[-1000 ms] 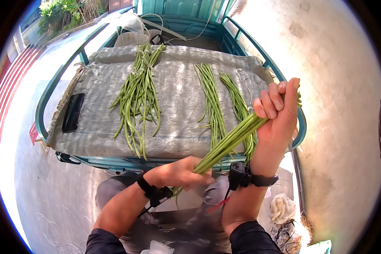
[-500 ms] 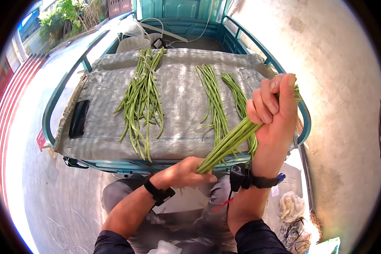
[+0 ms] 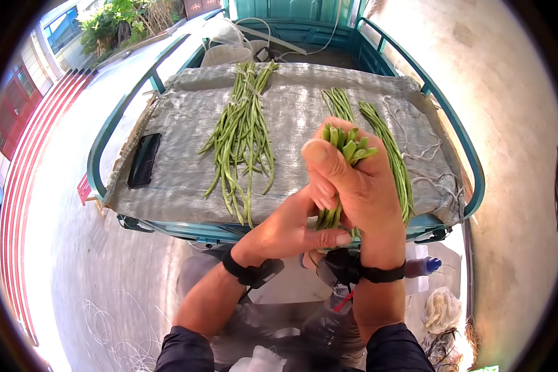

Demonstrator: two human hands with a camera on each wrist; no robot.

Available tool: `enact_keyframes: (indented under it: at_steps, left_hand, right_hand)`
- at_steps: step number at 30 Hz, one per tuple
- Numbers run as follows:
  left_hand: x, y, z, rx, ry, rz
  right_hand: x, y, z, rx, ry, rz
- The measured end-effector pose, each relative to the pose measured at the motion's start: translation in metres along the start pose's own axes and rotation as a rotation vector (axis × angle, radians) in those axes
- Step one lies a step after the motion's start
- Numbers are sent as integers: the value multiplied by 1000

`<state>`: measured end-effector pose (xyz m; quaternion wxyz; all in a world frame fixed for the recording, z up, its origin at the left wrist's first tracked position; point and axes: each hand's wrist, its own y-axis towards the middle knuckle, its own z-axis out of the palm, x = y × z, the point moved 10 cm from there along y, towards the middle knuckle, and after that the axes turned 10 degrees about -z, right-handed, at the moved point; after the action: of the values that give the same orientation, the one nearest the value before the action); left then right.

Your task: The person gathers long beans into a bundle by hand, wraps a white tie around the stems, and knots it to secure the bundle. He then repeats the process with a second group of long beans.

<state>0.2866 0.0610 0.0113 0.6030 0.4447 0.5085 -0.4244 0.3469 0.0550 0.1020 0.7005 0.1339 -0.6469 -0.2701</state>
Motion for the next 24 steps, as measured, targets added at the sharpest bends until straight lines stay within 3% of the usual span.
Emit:
enact_keyframes:
  at_steps: [3, 6, 9, 14, 17, 21, 24]
  left_hand:
    - [-7, -1, -10, -107, 52, 59]
    - [-6, -2, -14, -235, -99, 129]
    - [3, 0, -7, -96, -69, 36]
    - [16, 2, -16, -109, 44, -10]
    - [14, 3, -19, -151, 33, 50]
    - [6, -3, -30, -321, -41, -83]
    - [-14, -7, -33, -502, 220, 233]
  right_hand:
    - [-6, -2, 11, 25, 68, 58]
    - [-10, 0, 18, 53, 61, 50]
    - [-11, 2, 20, 69, 28, 51]
    - [-17, 4, 15, 73, 63, 35]
    - [-17, 6, 16, 41, 57, 72]
    - [-19, 8, 0, -92, -4, 62]
    - [-19, 9, -5, -171, 5, 61]
